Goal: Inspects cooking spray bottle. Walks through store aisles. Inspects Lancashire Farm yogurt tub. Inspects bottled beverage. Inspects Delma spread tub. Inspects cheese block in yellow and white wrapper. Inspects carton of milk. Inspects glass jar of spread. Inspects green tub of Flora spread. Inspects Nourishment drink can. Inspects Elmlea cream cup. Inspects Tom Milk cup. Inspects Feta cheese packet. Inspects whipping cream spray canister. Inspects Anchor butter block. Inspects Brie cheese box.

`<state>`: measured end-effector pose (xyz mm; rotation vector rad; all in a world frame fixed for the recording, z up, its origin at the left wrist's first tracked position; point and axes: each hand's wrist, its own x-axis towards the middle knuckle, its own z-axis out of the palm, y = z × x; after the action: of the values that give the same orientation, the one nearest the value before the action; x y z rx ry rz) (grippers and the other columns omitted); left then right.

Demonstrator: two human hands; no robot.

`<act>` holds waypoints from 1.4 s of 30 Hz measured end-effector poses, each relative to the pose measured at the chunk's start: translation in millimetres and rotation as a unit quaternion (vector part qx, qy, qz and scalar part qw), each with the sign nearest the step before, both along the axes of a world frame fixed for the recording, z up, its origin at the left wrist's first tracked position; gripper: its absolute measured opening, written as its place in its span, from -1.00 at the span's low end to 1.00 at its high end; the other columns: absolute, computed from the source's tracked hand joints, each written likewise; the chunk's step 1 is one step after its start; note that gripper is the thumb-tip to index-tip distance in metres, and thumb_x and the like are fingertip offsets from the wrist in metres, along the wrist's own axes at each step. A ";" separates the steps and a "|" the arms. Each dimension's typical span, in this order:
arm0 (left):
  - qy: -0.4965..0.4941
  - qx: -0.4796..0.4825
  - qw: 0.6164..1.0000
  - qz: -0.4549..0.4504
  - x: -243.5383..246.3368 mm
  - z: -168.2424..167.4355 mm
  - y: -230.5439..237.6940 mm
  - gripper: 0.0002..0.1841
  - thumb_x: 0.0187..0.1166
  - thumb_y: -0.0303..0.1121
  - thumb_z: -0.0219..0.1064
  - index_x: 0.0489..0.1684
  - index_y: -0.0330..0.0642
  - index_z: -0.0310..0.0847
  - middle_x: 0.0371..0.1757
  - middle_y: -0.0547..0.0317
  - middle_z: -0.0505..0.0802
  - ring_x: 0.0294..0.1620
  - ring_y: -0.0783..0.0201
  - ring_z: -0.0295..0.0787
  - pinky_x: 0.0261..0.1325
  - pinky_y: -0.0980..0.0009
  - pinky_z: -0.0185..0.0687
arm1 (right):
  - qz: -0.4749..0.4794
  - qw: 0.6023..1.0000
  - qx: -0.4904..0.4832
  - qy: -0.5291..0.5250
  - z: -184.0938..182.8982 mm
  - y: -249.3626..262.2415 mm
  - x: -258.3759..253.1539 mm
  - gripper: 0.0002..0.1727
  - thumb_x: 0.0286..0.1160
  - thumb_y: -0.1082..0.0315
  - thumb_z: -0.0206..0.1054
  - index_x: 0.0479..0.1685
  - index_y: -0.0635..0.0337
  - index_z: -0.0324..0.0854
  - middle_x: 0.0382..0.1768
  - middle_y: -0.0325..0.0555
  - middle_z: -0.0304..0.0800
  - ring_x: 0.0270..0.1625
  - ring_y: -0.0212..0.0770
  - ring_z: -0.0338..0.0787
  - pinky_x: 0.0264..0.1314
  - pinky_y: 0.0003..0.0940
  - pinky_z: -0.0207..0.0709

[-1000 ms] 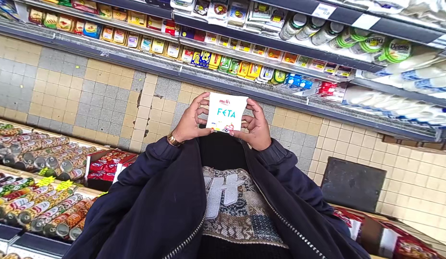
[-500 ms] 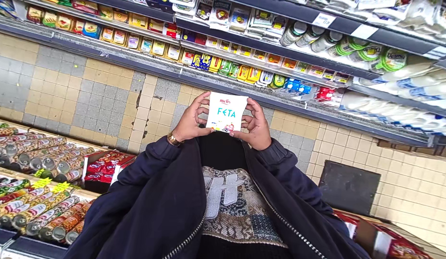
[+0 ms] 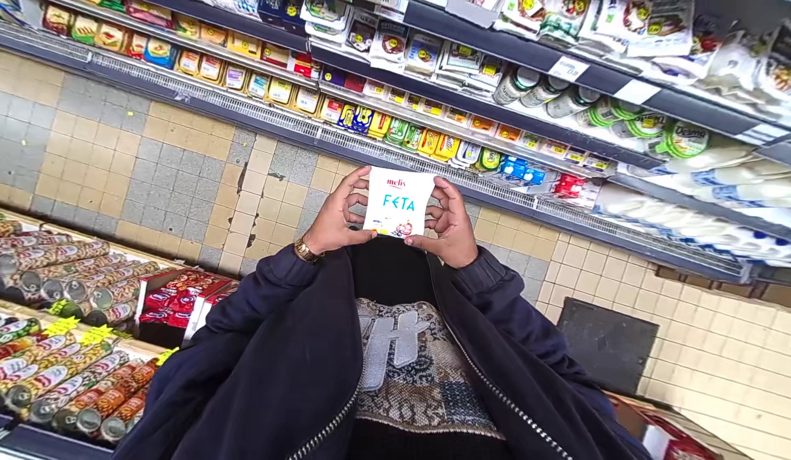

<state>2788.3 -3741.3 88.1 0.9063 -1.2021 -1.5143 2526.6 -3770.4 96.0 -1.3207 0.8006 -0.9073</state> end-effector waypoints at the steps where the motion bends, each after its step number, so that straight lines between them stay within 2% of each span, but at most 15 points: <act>1: -0.001 -0.002 1.000 0.002 -2.0 -0.1 -4.6 0.19 -0.01 -0.72 0.66 0.82 -0.05 0.01 0.44 -0.14 0.59 0.26 -0.14 0.78 0.07 -0.08 0.91 | 0.003 1.000 0.002 -0.010 -0.3 -6.0 -1.9 0.26 -0.13 0.47 0.80 0.76 0.11 0.04 0.56 0.07 0.45 0.19 0.05 0.84 0.10 0.01 0.87; 4: -0.006 0.004 1.000 0.000 -7.8 2.6 -20.2 0.18 0.01 -0.71 0.65 0.82 -0.06 -0.01 0.45 -0.17 0.61 0.28 -0.14 0.78 0.09 -0.06 0.91 | 0.016 0.999 0.001 -0.033 -0.9 -26.0 -10.8 0.05 0.16 0.41 0.66 0.72 0.15 0.06 0.49 0.09 0.55 0.10 -0.02 0.88 0.10 -0.08 0.84; 7: -0.009 -0.002 1.000 0.002 -16.8 4.9 -37.9 0.18 0.00 -0.73 0.64 0.83 -0.08 -0.01 0.43 -0.16 0.63 0.28 -0.14 0.79 0.06 -0.06 0.92 | 0.009 0.998 0.009 -0.060 1.6 -48.1 -22.0 -0.17 0.33 0.47 0.53 0.64 0.20 0.17 0.39 0.11 0.65 0.03 -0.08 0.89 0.11 -0.15 0.82; 11: -0.018 -0.013 1.000 0.000 -29.9 8.4 -60.9 0.17 0.01 -0.71 0.65 0.83 -0.10 0.02 0.42 -0.17 0.65 0.26 -0.12 0.80 0.09 -0.03 0.92 | -0.018 0.997 0.025 -0.071 7.9 -79.9 -32.9 -0.43 0.40 0.46 0.47 0.40 0.19 0.35 0.15 -0.02 0.81 -0.02 -0.14 0.90 0.10 -0.16 0.82; 15: -0.034 -0.026 0.999 0.004 -43.0 9.3 -82.1 0.15 0.05 -0.67 0.66 0.83 -0.13 0.02 0.40 -0.19 0.69 0.23 -0.10 0.83 0.08 0.00 0.93 | -0.043 0.996 0.044 -0.061 14.1 -110.0 -37.0 -0.56 0.38 0.51 0.45 0.20 0.18 0.37 0.01 -0.05 0.86 -0.19 -0.16 0.92 -0.05 -0.19 0.85; 18: -0.046 -0.031 0.998 0.021 -52.7 9.0 -95.5 0.14 0.04 -0.66 0.66 0.82 -0.15 0.05 0.46 -0.20 0.62 0.26 -0.10 0.80 0.08 -0.01 0.93 | -0.048 0.997 0.050 -0.040 17.8 -132.5 -42.0 -0.57 0.32 0.59 0.45 0.12 0.19 0.39 -0.02 -0.03 0.87 -0.27 -0.16 0.93 -0.11 -0.20 0.87; 23: -0.073 -0.054 0.995 0.052 -67.1 7.4 -112.3 0.10 0.07 -0.64 0.65 0.82 -0.24 0.08 0.49 -0.19 0.56 0.30 -0.08 0.76 0.10 0.03 0.93 | -0.037 0.996 0.066 -0.039 21.6 -166.9 -47.6 -0.51 0.21 0.68 0.42 0.12 0.22 0.35 0.01 0.02 0.86 -0.25 -0.13 0.92 -0.12 -0.19 0.86; 25: -0.074 -0.070 0.993 0.056 -70.7 7.2 -116.9 0.13 0.06 -0.63 0.67 0.83 -0.31 0.02 0.55 -0.19 0.51 0.40 -0.09 0.69 0.22 0.02 0.88 | -0.029 0.996 0.070 -0.051 22.0 -180.9 -49.3 -0.49 0.20 0.73 0.38 0.11 0.19 0.30 -0.03 0.01 0.88 -0.24 -0.12 0.93 -0.11 -0.18 0.86; 27: -0.070 -0.076 0.992 0.073 -73.9 6.7 -118.4 0.19 0.03 -0.60 0.68 0.83 -0.36 -0.07 0.65 -0.19 0.45 0.58 -0.12 0.53 0.40 -0.05 0.75 | -0.028 0.997 0.056 -0.049 22.0 -198.0 -51.4 -0.50 0.20 0.74 0.35 0.06 0.14 0.28 -0.13 -0.07 0.87 -0.25 -0.15 0.92 -0.11 -0.18 0.85; 30: -0.091 -0.080 0.986 0.114 -75.2 5.5 -118.1 0.20 0.08 -0.47 0.70 0.85 -0.38 -0.12 0.71 -0.21 0.40 0.69 -0.14 0.39 0.49 -0.06 0.67 | -0.073 0.997 0.012 -0.013 20.0 -233.9 -52.7 -0.48 0.14 0.70 0.41 0.01 0.07 0.30 -0.30 -0.23 0.82 -0.40 -0.27 0.83 -0.24 -0.27 0.80; 32: -0.105 -0.090 0.982 0.127 -73.3 6.1 -115.7 0.10 0.18 -0.41 0.68 0.81 -0.42 -0.01 0.70 -0.23 0.42 0.67 -0.13 0.43 0.48 -0.03 0.68 | -0.104 0.994 -0.017 -0.014 18.7 -262.5 -54.9 -0.44 0.13 0.70 0.44 0.06 0.07 0.29 -0.26 -0.22 0.78 -0.36 -0.27 0.82 -0.23 -0.25 0.81; 34: -0.109 -0.097 0.981 0.131 -70.4 5.8 -112.8 -0.08 0.26 -0.39 0.63 0.71 -0.43 0.22 0.65 -0.24 0.48 0.62 -0.10 0.49 0.46 0.00 0.69 | -0.128 0.989 -0.060 -0.034 17.3 -292.2 -55.1 -0.45 0.17 0.72 0.43 0.09 0.11 0.28 -0.12 -0.17 0.77 -0.23 -0.26 0.84 -0.16 -0.25 0.81; 36: -0.111 -0.102 0.979 0.136 -68.3 5.9 -111.0 -0.23 0.32 -0.38 0.61 0.60 -0.41 0.40 0.59 -0.21 0.55 0.56 -0.06 0.56 0.41 0.04 0.73 | -0.159 0.983 -0.083 -0.047 14.6 -321.8 -53.9 -0.45 0.19 0.73 0.44 0.09 0.13 0.29 -0.11 -0.16 0.77 -0.17 -0.24 0.87 -0.10 -0.23 0.83; 38: -0.118 -0.108 0.977 0.140 -67.2 7.0 -109.7 -0.30 0.37 -0.34 0.58 0.54 -0.41 0.47 0.54 -0.19 0.61 0.51 -0.02 0.62 0.38 0.09 0.75 | -0.186 0.976 -0.106 -0.041 10.5 -348.8 -53.6 -0.48 0.22 0.69 0.45 0.11 0.17 0.30 -0.13 -0.18 0.69 -0.23 -0.31 0.79 -0.14 -0.32 0.78; 42: -0.116 -0.101 0.976 0.153 -65.6 8.0 -103.0 -0.37 0.41 -0.35 0.55 0.48 -0.44 0.51 0.47 -0.20 0.67 0.41 0.00 0.70 0.35 0.10 0.76 | -0.206 0.966 -0.156 -0.027 -1.9 -393.8 -56.8 -0.50 0.22 0.61 0.50 0.12 0.24 0.36 -0.08 -0.10 0.69 -0.08 -0.26 0.80 0.01 -0.29 0.79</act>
<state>2722.7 -3844.2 96.1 1.0956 -1.2886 -1.0419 2469.8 -4164.2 94.1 -1.4175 0.9348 -1.4404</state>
